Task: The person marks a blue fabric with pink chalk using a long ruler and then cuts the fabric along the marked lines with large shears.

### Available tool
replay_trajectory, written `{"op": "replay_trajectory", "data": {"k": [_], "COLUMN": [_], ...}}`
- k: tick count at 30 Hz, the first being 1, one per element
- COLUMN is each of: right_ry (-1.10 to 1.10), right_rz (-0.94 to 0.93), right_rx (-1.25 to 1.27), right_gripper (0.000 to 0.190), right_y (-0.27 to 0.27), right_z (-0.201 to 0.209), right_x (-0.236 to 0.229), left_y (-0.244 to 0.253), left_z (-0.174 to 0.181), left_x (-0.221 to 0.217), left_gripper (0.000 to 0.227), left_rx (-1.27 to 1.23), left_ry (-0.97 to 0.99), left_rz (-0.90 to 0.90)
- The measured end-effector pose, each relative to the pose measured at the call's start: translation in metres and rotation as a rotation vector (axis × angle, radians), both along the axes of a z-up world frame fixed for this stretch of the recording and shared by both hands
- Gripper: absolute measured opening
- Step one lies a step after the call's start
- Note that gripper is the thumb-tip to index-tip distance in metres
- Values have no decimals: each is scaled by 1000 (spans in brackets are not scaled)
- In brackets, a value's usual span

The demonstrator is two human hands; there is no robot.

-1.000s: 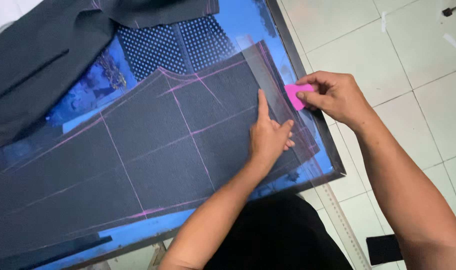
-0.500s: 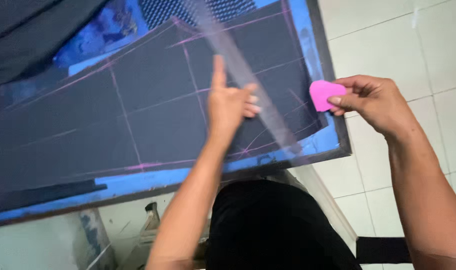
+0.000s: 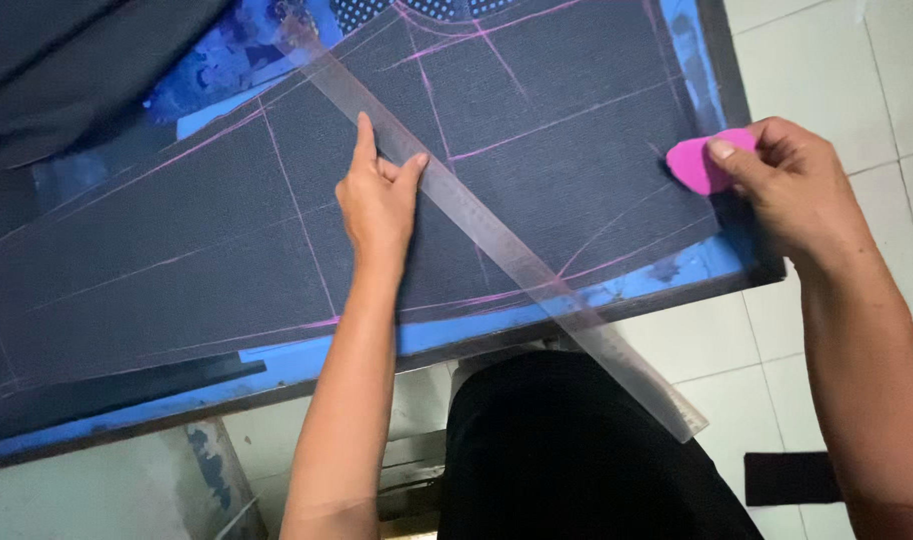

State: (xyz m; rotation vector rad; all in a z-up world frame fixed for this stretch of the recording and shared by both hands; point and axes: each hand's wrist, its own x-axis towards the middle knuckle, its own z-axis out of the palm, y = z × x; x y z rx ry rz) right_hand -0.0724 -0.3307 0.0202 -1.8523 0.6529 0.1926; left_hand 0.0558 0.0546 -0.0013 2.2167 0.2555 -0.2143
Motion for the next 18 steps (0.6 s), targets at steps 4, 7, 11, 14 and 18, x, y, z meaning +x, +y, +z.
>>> {"op": "replay_trajectory", "data": {"k": [4, 7, 11, 14, 18], "right_ry": [-69, -111, -183, -230, -280], "right_rz": [-98, -128, -146, -182, -197], "right_rx": [-112, -157, -261, -254, -240], "right_gripper": [12, 14, 16, 12, 10], "right_y": [17, 18, 23, 36, 51], "right_z": [-5, -12, -18, -13, -11], "right_x": [-4, -8, -15, -12, -7], "left_y": [-14, -33, -29, -26, -23], "left_z": [-2, -1, -13, -16, -15], "left_x": [-39, -93, -117, -115, -114], "left_gripper": [88, 120, 139, 134, 139], "left_rx": [401, 528, 587, 525, 530], "left_ry": [-353, -281, -331, -345, -338], "left_rz": [-317, -548, -656, -684, -685]}}
